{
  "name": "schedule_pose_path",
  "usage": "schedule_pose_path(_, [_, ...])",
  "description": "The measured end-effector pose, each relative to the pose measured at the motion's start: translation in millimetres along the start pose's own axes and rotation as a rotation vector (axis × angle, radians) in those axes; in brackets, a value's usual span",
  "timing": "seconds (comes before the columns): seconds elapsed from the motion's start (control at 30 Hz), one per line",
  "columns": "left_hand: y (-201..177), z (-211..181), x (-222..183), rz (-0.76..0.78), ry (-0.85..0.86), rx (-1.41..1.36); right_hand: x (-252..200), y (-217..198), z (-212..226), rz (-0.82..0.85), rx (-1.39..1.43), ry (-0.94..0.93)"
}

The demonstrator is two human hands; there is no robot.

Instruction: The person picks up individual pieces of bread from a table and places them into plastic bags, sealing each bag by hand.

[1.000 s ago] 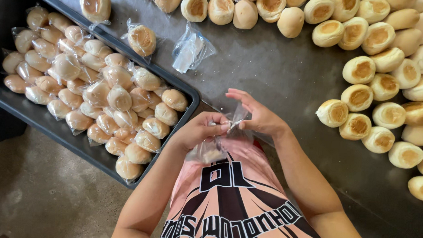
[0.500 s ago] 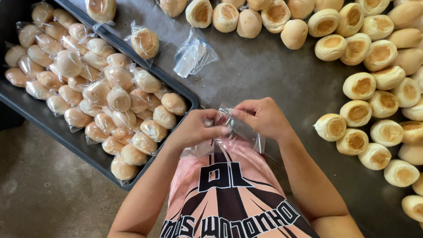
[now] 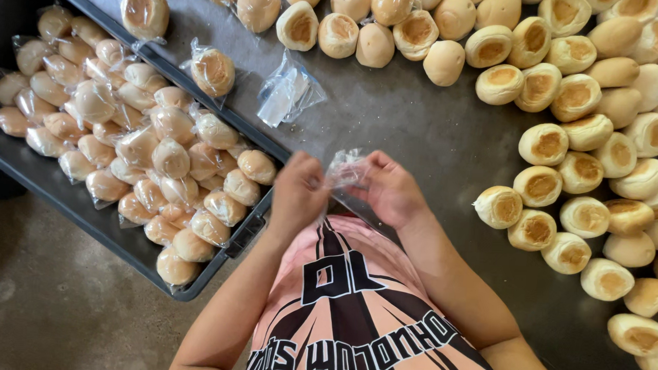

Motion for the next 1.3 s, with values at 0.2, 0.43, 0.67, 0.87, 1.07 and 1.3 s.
schedule_pose_path(0.2, [0.1,-10.8,-3.0,-0.121,0.1,-0.122,1.9,-11.1,-1.7,0.262,-0.121,0.027])
schedule_pose_path(0.43, [0.2,4.5,-13.2,0.181,0.039,0.352,44.7,-39.6,34.6,0.171,-1.496,-0.521])
schedule_pose_path(0.67, [-37.3,17.0,-14.4,-0.088,-0.056,0.233,98.2,-209.0,175.7,-0.54,-1.968,-0.593])
schedule_pose_path(0.87, [-35.7,15.7,-15.7,-0.077,0.051,0.119,73.2,-239.9,145.1,-0.642,-2.058,-0.08])
schedule_pose_path(1.07, [-15.2,2.1,-14.0,0.238,-0.032,-0.016,60.7,-239.8,91.3,-0.693,-1.275,-0.525])
schedule_pose_path(1.3, [44.3,18.1,-2.4,0.296,0.103,0.224,-19.6,-99.6,51.2,-0.054,0.104,-0.235])
Point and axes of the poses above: each hand's wrist, its own x-axis towards the middle knuckle, its own y-axis out of the palm, z = x × y, the point moved 1 cm from there along x, towards the middle knuckle
